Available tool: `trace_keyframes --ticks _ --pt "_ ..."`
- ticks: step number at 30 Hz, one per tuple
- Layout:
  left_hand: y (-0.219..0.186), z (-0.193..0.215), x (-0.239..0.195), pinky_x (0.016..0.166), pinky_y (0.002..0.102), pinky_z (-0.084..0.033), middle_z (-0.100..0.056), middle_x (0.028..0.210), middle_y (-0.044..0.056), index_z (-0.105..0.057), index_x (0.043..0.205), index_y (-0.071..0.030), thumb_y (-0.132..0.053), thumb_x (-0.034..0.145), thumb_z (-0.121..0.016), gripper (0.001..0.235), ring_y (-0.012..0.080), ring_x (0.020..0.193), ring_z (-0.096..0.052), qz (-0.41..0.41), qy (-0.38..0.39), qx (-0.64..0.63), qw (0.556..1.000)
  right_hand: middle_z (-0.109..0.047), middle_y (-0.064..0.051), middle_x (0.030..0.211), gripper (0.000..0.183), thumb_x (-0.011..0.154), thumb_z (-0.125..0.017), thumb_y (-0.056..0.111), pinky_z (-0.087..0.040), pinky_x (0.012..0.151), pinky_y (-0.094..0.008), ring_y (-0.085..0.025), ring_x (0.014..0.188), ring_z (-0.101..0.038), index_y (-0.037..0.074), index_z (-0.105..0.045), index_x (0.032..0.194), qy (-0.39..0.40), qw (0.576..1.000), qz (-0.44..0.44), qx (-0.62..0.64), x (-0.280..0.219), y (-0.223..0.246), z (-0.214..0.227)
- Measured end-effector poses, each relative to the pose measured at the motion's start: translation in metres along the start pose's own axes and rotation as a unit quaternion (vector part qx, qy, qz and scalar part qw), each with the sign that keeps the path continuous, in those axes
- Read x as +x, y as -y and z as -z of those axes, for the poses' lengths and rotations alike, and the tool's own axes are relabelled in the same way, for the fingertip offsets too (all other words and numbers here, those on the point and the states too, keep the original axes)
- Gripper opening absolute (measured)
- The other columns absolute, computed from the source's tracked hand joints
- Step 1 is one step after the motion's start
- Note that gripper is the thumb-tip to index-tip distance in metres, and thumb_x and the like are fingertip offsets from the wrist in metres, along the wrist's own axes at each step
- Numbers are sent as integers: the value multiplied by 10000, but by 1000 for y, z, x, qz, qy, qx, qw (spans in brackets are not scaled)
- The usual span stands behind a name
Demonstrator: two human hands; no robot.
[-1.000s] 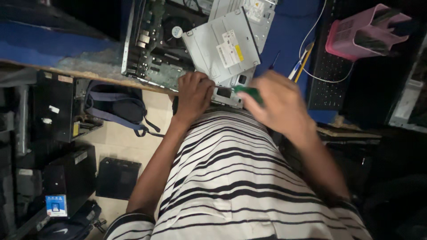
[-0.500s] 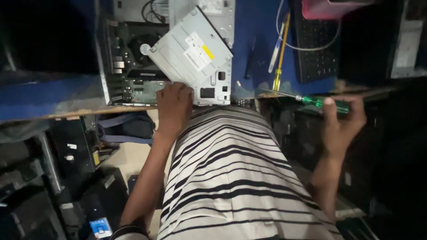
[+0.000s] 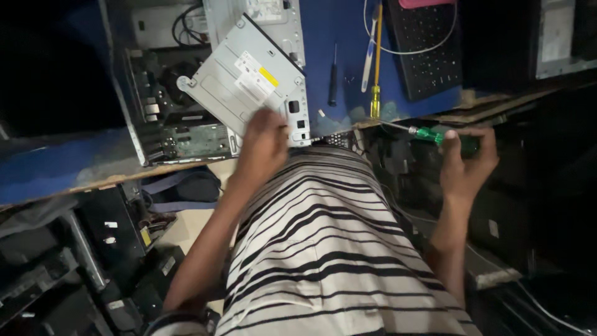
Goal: The person removes a CD-ROM drive from a desktop computer case using a screwdriver. They unscrew the drive, disconnect cables, and remove the metal bracket to separate the drive from the case.
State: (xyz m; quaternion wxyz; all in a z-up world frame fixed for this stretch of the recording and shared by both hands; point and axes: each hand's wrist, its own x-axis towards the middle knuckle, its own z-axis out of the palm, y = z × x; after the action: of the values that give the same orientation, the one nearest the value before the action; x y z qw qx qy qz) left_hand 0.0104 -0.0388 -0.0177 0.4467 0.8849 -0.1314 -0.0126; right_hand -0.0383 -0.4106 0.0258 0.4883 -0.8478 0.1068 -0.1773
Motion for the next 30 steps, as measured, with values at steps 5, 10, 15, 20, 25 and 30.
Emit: trace_keyframes --ticks 5,10,15,20,25,30 --pt "44 -153 73 853 438 -548 -650 1022 181 -589 1115 -27 11 875 -601 244 331 964 -686 38 207 -67 975 -633 -56 813 153 1135 -682 71 -472 682 -224 -102 720 -590 -6 -567 1069 -27 999 -23 -20 -22 -4 13" --pt "106 -245 105 942 498 -496 -565 1244 260 -564 1362 -71 32 948 -560 427 438 1095 -584 -98 77 30 992 -635 -48 857 120 1088 -687 32 -485 730 -251 -106 734 -599 -4 -574 1110 -99 992 -75 -30 -54 -2 29" --pt "81 -227 100 925 508 -489 -498 1297 365 -485 1434 56 -48 933 -607 526 471 1096 -566 -101 34 -34 994 -647 -44 874 99 1085 -681 40 -502 695 -254 -115 751 -627 22 -584 1078 -131 981 -139 -19 -74 -10 33" --pt "2 -142 67 788 393 -589 -647 1185 204 -611 1228 -21 -112 969 -696 287 317 917 -706 -24 88 -98 991 -629 -64 932 77 1045 -667 17 -546 733 -299 -156 753 -635 14 -595 1073 -181 911 -162 333 -54 -19 18" --pt "3 -31 7 847 316 -532 -647 1176 106 -611 1219 -50 6 937 -636 289 204 989 -638 34 -199 -141 969 -627 -77 771 45 895 -638 49 -564 637 -353 -191 656 -636 66 -599 905 -126 859 -232 438 0 -10 -10" --pt "62 11 -9 814 314 -523 -586 1156 86 -523 1291 -33 -101 918 -747 441 166 1026 -556 257 -455 -231 821 -594 -26 687 68 913 -723 85 -307 394 -250 -82 474 -443 77 -661 887 124 939 -273 167 53 -4 -80"
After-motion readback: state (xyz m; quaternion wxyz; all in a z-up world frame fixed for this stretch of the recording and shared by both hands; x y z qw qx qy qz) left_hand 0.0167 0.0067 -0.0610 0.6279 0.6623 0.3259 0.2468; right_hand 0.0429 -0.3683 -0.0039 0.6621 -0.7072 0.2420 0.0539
